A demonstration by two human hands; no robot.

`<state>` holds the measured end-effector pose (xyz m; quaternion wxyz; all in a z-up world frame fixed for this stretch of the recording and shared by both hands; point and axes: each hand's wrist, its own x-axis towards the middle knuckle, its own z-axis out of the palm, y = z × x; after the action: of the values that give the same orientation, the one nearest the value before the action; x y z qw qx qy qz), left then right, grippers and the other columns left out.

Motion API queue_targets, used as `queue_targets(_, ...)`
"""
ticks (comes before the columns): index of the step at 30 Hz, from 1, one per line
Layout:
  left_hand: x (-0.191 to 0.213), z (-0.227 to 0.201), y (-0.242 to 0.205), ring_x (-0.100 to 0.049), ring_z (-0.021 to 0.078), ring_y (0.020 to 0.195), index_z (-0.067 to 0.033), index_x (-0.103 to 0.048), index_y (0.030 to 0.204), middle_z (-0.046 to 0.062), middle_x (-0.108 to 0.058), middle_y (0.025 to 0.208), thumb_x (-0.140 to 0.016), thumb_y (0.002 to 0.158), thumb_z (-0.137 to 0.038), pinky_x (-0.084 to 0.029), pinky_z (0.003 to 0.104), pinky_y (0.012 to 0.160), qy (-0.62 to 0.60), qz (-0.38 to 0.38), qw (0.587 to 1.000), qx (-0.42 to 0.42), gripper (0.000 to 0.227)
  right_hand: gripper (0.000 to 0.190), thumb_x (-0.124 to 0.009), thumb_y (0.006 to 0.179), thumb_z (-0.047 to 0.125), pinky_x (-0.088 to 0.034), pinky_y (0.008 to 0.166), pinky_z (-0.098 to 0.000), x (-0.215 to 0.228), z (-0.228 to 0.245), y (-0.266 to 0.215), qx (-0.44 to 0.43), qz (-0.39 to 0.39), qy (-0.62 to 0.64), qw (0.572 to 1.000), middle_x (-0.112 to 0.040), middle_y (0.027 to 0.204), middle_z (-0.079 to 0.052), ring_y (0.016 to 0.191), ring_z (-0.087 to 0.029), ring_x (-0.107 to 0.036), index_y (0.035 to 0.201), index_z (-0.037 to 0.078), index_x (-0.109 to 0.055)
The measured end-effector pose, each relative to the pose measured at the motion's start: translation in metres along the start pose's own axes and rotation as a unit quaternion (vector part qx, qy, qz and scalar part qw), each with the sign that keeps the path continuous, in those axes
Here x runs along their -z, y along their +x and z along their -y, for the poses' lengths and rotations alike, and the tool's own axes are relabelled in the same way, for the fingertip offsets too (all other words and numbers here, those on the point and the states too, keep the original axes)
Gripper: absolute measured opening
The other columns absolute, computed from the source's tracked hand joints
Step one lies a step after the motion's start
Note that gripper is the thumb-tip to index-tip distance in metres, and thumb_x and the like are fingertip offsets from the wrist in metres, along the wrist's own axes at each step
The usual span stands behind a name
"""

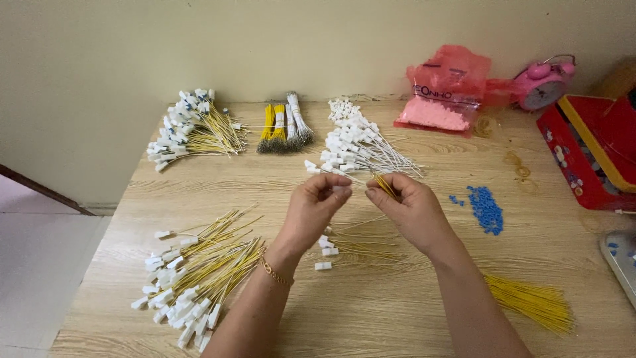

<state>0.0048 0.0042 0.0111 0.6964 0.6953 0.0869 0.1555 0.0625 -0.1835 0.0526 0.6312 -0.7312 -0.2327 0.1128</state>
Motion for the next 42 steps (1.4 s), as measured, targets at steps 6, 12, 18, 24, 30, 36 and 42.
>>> queue_targets(6,-0.014,-0.014,-0.015,-0.066,0.0116,0.076,-0.0032,-0.075,0.112,0.004,-0.067,0.081,-0.072,0.096,-0.013,-0.056,0.023,0.069,-0.063,-0.001,0.998,-0.015,0.019,0.020,-0.063,0.102,0.017,-0.050,0.077,-0.0304,-0.007,0.005,-0.006,0.011,0.017,-0.047,0.999,-0.063,0.077,-0.005,0.080,-0.014,-0.054,0.107,0.003,-0.076)
queue_targets(12,-0.015,-0.005,-0.014,-0.065,0.0103,0.075,-0.0030,-0.074,0.105,0.003,-0.063,0.078,-0.074,0.095,-0.013,-0.055,0.023,0.069,-0.056,-0.003,0.998,-0.040,0.014,0.017,-0.070,0.096,0.017,-0.053,0.076,-0.0386,-0.003,-0.001,-0.003,0.033,0.031,-0.160,0.986,-0.073,0.080,-0.017,0.080,-0.022,-0.068,0.104,0.006,-0.080)
queue_targets(18,-0.011,-0.004,-0.014,-0.067,0.0104,0.075,-0.0044,-0.074,0.101,0.003,-0.064,0.077,-0.074,0.096,-0.015,-0.056,0.024,0.070,-0.043,0.000,0.998,-0.046,0.012,0.018,-0.073,0.093,0.012,-0.053,0.072,-0.0348,-0.006,0.003,-0.009,-0.023,0.013,-0.104,0.994,-0.070,0.075,-0.008,0.073,-0.016,-0.056,0.106,0.001,-0.080)
queue_targets(24,-0.014,0.003,-0.011,-0.066,0.0120,0.078,-0.0056,-0.071,0.104,0.002,-0.063,0.081,-0.069,0.099,-0.014,-0.056,0.024,0.073,-0.092,0.032,0.995,-0.009,0.010,0.008,-0.074,0.093,0.012,-0.039,0.059,-0.0221,-0.005,0.000,-0.002,-0.021,-0.003,-0.037,0.999,-0.052,0.069,0.002,0.066,-0.008,-0.048,0.095,0.004,-0.075)
queue_targets(30,-0.008,-0.005,-0.011,-0.071,0.0150,0.083,-0.0008,-0.068,0.121,0.006,-0.067,0.090,-0.068,0.098,-0.009,-0.062,0.027,0.078,-0.191,0.021,0.981,0.042,0.024,0.008,-0.074,0.093,0.011,-0.037,0.055,-0.0225,-0.002,0.003,-0.003,0.014,-0.007,-0.079,0.997,-0.052,0.064,0.002,0.063,-0.007,-0.046,0.088,0.006,-0.076)
queue_targets(36,-0.007,0.007,-0.006,-0.074,0.0203,0.085,0.0020,-0.067,0.120,0.010,-0.066,0.094,-0.068,0.098,-0.011,-0.063,0.031,0.079,-0.268,0.028,0.960,0.078,0.025,0.008,-0.074,0.090,0.011,-0.038,0.056,-0.0250,-0.004,0.012,-0.005,0.015,-0.008,-0.115,0.993,-0.052,0.064,-0.001,0.063,-0.011,-0.046,0.084,0.006,-0.075)
queue_targets(42,-0.007,0.007,-0.006,-0.075,0.0214,0.085,0.0023,-0.067,0.119,0.009,-0.068,0.094,-0.068,0.098,-0.011,-0.064,0.032,0.079,-0.288,0.026,0.953,0.093,0.025,0.011,-0.080,0.088,0.016,-0.041,0.057,-0.0280,-0.002,0.000,-0.003,0.030,-0.010,-0.157,0.987,-0.057,0.064,-0.006,0.063,-0.013,-0.050,0.084,0.006,-0.076)
